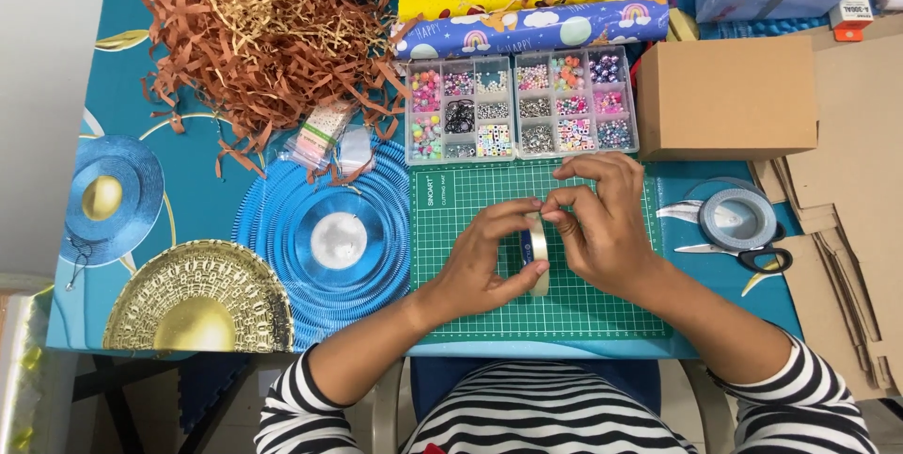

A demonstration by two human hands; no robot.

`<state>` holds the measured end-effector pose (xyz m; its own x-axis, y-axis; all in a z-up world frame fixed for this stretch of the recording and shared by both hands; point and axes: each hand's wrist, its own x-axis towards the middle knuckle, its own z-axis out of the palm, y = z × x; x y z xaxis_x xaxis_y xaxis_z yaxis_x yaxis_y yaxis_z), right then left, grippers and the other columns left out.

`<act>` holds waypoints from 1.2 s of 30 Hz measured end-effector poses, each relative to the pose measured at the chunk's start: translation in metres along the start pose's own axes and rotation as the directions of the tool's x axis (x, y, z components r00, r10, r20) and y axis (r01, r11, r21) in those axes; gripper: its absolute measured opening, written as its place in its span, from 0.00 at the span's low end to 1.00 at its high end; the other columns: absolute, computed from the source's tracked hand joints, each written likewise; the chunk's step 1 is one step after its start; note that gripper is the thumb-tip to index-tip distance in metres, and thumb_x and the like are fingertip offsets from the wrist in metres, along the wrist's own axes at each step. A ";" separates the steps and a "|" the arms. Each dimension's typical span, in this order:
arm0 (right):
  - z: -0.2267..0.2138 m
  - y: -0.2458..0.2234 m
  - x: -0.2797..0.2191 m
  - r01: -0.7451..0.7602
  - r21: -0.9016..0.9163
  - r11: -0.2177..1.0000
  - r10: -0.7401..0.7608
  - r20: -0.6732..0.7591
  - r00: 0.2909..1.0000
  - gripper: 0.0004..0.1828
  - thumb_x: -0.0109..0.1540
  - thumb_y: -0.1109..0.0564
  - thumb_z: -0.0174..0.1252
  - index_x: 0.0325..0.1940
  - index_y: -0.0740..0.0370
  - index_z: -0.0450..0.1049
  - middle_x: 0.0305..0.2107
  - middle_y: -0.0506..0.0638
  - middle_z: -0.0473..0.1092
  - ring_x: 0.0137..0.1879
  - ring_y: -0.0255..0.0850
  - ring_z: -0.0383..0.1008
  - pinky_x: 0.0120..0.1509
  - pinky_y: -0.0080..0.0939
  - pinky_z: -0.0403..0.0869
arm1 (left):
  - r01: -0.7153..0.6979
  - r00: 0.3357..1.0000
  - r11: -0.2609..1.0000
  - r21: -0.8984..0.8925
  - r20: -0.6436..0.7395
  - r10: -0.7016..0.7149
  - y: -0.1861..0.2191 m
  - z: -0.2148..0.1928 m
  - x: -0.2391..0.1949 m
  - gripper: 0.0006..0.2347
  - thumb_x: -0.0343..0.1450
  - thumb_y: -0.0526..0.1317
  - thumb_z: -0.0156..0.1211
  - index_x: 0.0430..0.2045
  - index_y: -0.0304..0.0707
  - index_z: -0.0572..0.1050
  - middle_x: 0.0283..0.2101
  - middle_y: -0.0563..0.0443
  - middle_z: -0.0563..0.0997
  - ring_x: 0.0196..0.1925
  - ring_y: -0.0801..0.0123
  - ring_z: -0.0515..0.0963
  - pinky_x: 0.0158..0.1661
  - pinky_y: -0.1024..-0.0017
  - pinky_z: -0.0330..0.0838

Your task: The person wraps a small rectangular box with patterned wrapping paper. They cut a piece of clear tape, fold the paper around the box, and secure the edges with tape. The wrapped box is placed on the table.

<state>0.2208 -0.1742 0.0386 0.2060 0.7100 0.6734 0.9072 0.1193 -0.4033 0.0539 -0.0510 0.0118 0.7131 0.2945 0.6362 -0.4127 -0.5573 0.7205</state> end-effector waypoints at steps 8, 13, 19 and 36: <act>-0.001 -0.002 -0.001 -0.020 0.108 0.994 0.015 0.052 0.999 0.04 0.72 0.58 0.59 0.42 0.53 0.76 0.42 0.44 0.72 0.55 0.47 0.77 0.69 0.58 0.63 | 0.162 0.987 0.970 -0.182 0.032 -0.159 -0.006 0.003 -0.006 0.27 0.72 0.37 0.74 0.56 0.34 0.58 0.55 0.39 0.76 0.68 0.36 0.76 0.66 0.37 0.69; 0.000 -0.005 -0.009 -0.034 0.169 0.985 0.021 0.077 0.997 0.05 0.71 0.61 0.60 0.42 0.53 0.79 0.33 0.39 0.77 0.42 0.43 0.81 0.57 0.51 0.71 | 0.170 0.985 0.963 -0.208 0.021 -0.169 -0.004 0.005 -0.008 0.29 0.69 0.37 0.77 0.55 0.33 0.58 0.54 0.42 0.76 0.68 0.38 0.76 0.68 0.39 0.68; -0.002 -0.025 0.001 -0.012 0.259 0.966 0.006 0.025 1.000 0.06 0.69 0.67 0.59 0.40 0.62 0.80 0.25 0.47 0.75 0.30 0.48 0.79 0.39 0.45 0.78 | 0.158 0.987 0.987 -0.010 0.020 -0.158 0.007 0.007 -0.008 0.28 0.70 0.44 0.77 0.53 0.37 0.60 0.52 0.46 0.77 0.66 0.43 0.78 0.66 0.42 0.63; -0.024 -0.035 0.003 -0.283 0.425 0.860 0.245 0.144 0.959 0.06 0.68 0.69 0.58 0.41 0.65 0.80 0.24 0.50 0.76 0.27 0.44 0.77 0.37 0.44 0.81 | 0.222 0.974 0.974 0.040 0.039 -0.223 0.012 0.011 -0.006 0.25 0.71 0.45 0.75 0.52 0.42 0.62 0.54 0.49 0.79 0.67 0.45 0.77 0.62 0.44 0.60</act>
<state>0.1980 -0.1926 0.0694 0.3670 0.8097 0.4578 0.5654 0.1966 -0.8010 0.0508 -0.0681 0.0140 0.8088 0.3808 0.4482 -0.2216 -0.5086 0.8320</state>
